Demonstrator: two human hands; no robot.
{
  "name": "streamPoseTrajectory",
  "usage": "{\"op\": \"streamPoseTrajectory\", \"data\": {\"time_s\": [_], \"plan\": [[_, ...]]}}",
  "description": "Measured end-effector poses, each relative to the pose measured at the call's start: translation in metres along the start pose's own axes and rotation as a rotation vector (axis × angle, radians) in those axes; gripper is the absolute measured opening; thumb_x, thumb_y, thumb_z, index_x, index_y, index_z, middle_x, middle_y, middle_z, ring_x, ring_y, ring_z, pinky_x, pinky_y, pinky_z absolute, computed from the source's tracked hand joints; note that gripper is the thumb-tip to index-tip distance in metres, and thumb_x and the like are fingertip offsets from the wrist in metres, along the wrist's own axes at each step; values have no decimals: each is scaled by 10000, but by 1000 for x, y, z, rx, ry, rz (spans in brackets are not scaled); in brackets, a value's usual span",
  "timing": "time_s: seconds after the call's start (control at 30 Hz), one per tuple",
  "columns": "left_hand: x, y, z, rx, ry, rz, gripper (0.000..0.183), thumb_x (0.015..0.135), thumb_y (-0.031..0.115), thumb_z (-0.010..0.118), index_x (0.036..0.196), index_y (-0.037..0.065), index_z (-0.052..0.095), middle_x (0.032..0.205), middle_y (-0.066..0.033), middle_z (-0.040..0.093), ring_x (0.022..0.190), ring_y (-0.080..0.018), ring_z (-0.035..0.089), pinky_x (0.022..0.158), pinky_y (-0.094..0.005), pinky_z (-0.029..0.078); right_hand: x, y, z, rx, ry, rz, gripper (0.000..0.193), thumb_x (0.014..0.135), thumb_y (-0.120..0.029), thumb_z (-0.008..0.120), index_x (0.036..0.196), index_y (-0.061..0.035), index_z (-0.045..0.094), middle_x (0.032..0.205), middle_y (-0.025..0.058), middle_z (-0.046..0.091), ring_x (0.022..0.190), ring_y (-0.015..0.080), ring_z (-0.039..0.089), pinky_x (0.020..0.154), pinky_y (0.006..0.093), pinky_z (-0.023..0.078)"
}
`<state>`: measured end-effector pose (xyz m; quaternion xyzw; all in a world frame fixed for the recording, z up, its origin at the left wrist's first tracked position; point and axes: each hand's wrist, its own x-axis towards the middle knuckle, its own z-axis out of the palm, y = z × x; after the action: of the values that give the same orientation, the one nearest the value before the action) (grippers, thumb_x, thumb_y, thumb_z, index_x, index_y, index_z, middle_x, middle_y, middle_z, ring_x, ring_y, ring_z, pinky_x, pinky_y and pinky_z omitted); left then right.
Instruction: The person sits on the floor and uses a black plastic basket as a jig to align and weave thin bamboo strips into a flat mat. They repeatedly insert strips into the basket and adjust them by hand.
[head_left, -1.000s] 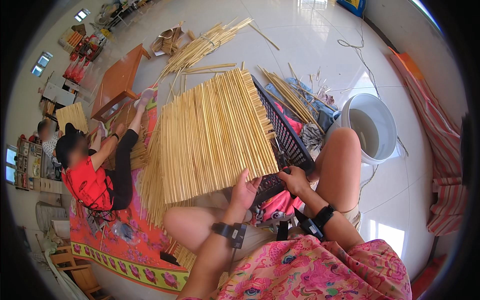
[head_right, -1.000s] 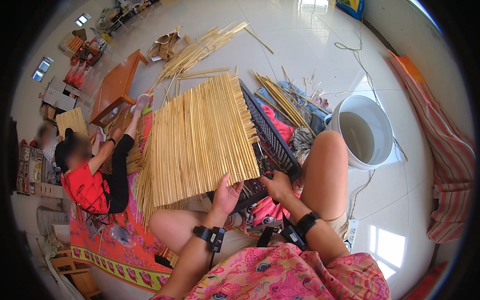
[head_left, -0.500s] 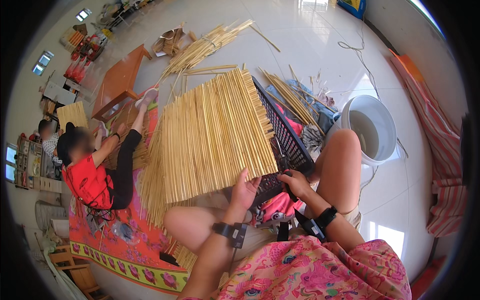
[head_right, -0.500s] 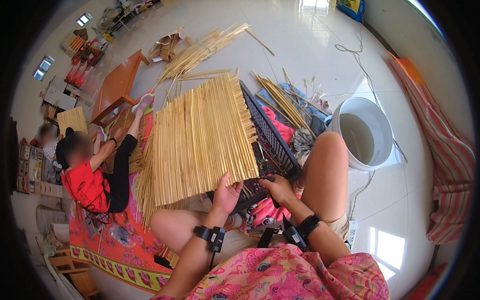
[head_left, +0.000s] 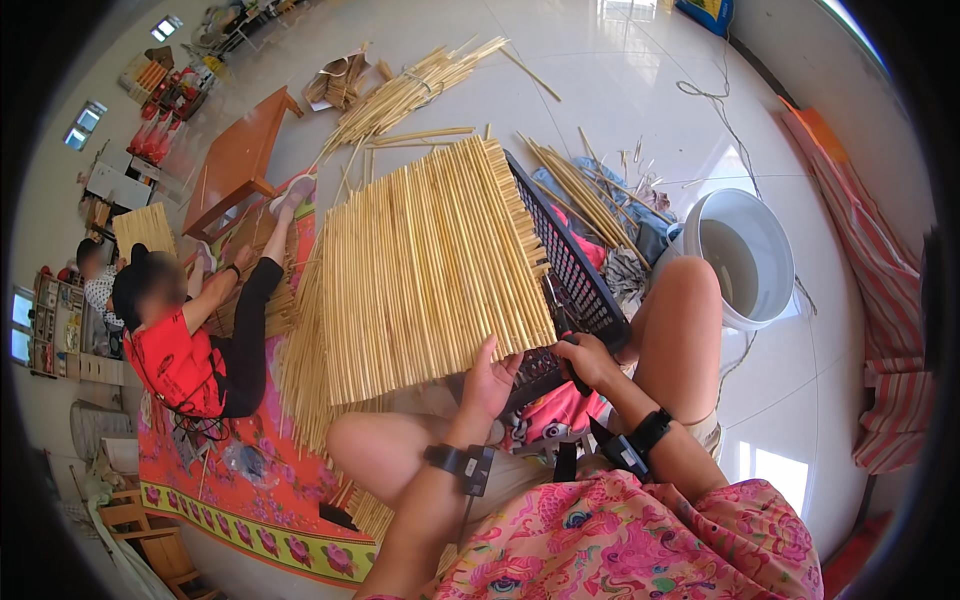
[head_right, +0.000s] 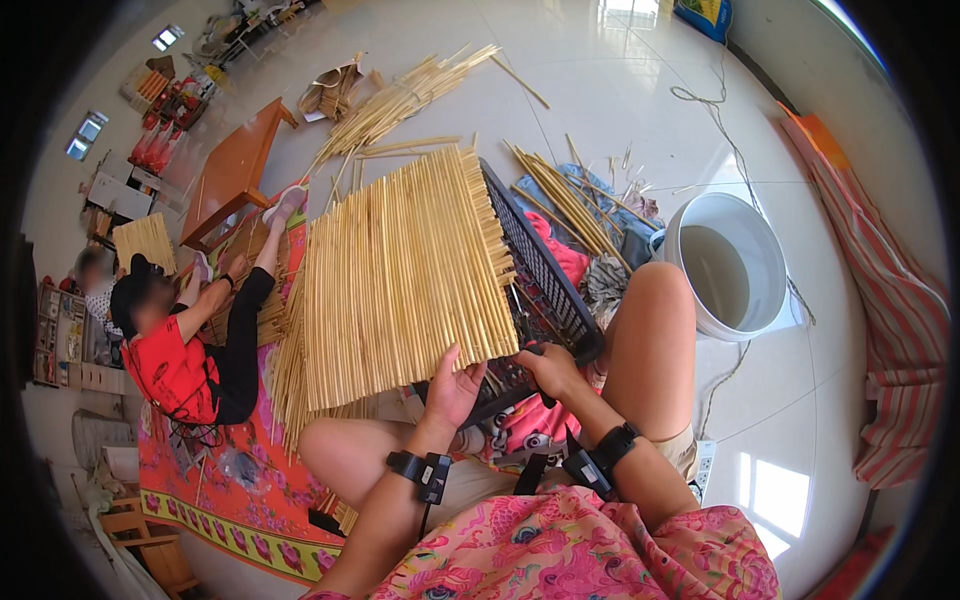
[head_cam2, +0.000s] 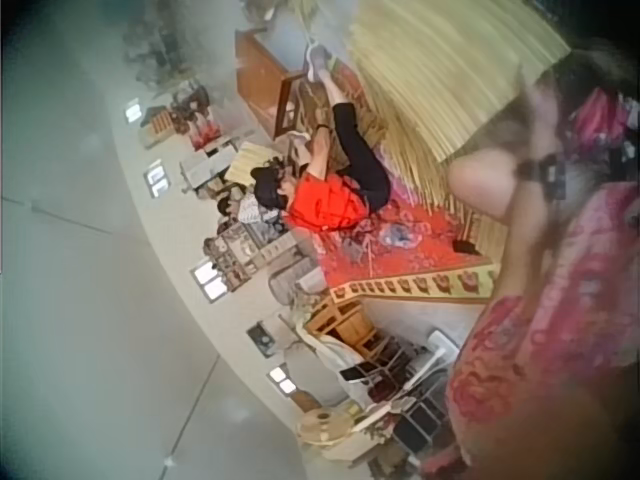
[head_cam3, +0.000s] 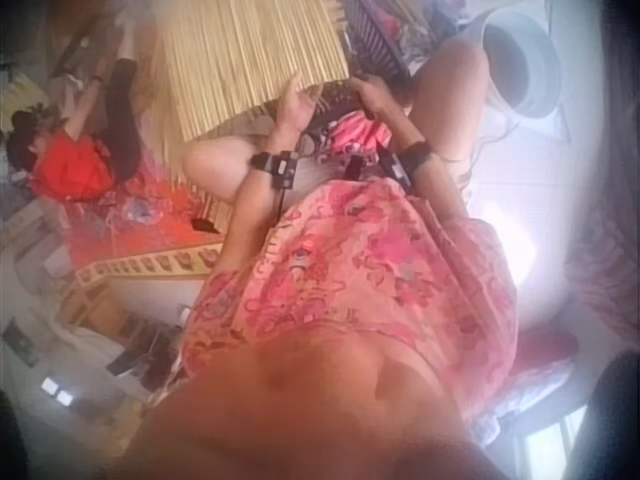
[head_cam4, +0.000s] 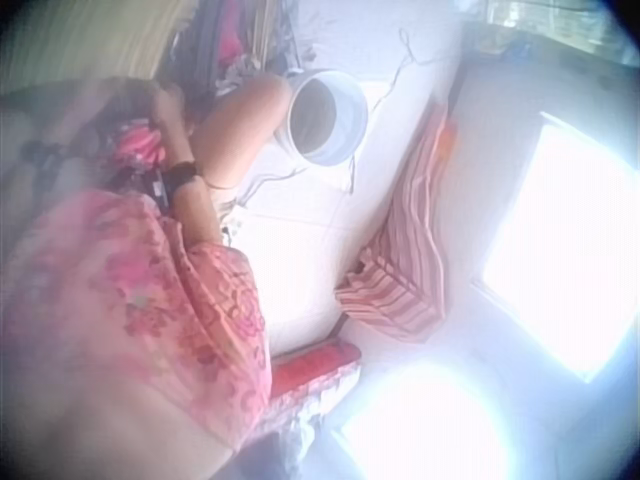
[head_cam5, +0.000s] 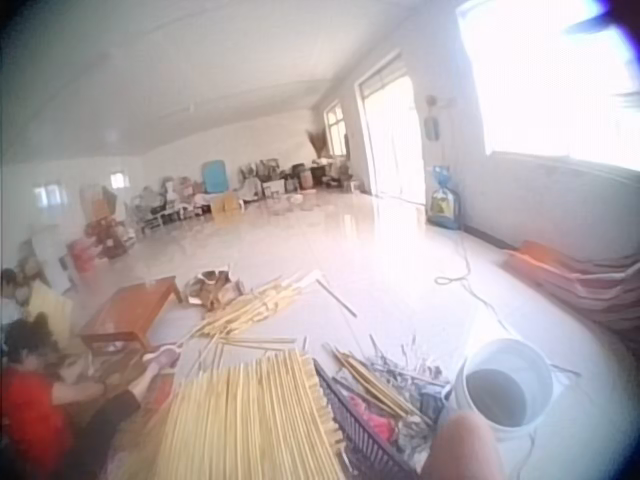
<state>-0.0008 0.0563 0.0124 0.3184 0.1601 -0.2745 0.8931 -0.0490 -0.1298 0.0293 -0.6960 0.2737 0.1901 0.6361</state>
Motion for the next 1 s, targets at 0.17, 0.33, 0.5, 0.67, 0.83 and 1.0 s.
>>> {"op": "streamPoseTrajectory", "data": {"time_s": [0.17,0.33,0.5,0.67,0.83,1.0], "plan": [[0,0,1,-5,20,-5,309,875,192,591,1144,67,504,1089,-51,593,956,-166,602,845,-306,520,5,8,6,24,83,-45,360,734,-342,622,670,12,610,551,98,574,510,187,571,505,327,434],[0,-2,1,-6,30,4,304,873,192,594,1135,65,506,1090,-50,592,967,-165,597,847,-308,519,10,18,6,-88,162,-114,273,779,-237,632,737,25,568,576,69,550,455,152,534,432,289,433],[2,0,-4,-37,18,2,293,877,191,589,1128,68,504,1098,-44,586,966,-167,594,848,-311,517,0,12,6,-7,141,-48,271,808,-233,606,728,21,558,572,68,547,445,156,530,424,295,435],[3,0,-2,-37,17,17,282,881,185,581,1128,72,503,1094,-43,587,964,-168,594,849,-313,516,-6,9,2,87,124,-52,255,820,-232,594,777,17,559,609,64,549,483,156,536,467,291,448],[3,1,-4,-55,12,10,282,886,176,572,1137,73,498,1097,-46,587,961,-173,597,841,-313,522,-1,25,0,65,51,-76,282,812,-260,615,835,16,562,666,72,568,573,151,561,542,280,463],[3,1,-7,-56,28,3,292,887,170,567,1152,73,490,1103,-51,585,961,-175,600,825,-313,529,-3,17,4,38,27,-57,382,735,-357,654,728,20,598,621,74,588,538,173,564,537,300,443]]}}
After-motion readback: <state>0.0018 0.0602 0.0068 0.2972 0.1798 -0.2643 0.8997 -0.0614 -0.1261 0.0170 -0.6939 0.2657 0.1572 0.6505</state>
